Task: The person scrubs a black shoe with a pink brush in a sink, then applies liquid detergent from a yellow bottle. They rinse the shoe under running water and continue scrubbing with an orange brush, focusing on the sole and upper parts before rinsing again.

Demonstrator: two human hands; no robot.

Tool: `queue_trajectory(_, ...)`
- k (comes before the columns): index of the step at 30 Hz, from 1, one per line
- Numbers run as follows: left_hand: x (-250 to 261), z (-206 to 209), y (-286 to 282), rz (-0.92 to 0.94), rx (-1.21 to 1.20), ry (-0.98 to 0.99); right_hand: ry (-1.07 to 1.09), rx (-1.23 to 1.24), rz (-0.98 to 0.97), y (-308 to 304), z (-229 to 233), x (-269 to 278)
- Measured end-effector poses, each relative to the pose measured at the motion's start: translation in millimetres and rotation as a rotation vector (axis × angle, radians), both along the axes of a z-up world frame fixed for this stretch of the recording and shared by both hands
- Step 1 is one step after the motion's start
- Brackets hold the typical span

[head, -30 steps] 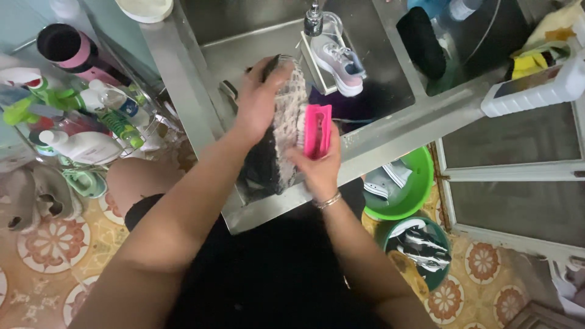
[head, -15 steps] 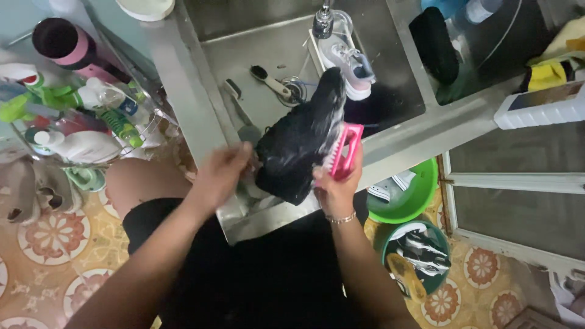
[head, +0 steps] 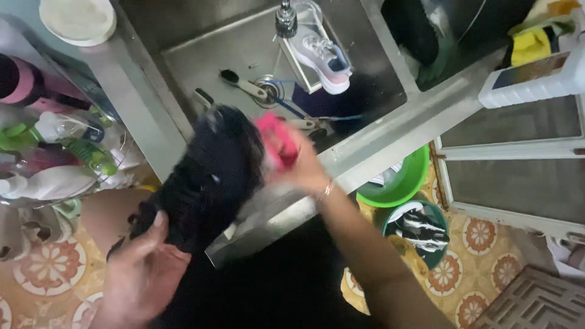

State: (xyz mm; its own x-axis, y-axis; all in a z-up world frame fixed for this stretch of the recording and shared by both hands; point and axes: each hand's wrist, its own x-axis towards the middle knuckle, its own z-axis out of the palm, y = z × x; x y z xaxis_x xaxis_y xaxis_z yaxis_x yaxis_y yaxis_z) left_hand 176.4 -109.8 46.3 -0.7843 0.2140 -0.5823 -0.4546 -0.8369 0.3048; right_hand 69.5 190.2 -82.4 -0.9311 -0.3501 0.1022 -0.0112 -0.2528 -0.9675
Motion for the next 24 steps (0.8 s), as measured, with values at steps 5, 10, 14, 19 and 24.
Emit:
queue_trajectory(5,18.0,-31.7,-15.4,0.052,-0.340,-0.181,-0.346,0.141,-0.166,24.0,-43.8,-102.1)
queue_trajectory(10,-13.9,-5.3,1.3,0.185,-0.308,-0.084,-0.554,0.117,-0.117,23.7,-57.9,-157.9)
queue_trajectory(14,-31.1,-0.8,6.8,0.219,-0.154,-0.048,0.025,1.549,0.581,45.8,-145.6,-173.2)
queue_trajectory(19,-42.8,-9.5,24.3,0.226,-0.142,-0.003,0.022,1.855,1.006,27.0,-144.8,-158.0)
queue_trajectory(24,-55.1,-8.9,30.3,0.309,-0.042,-0.099,0.032,1.867,1.140,13.4,-107.7,-151.3)
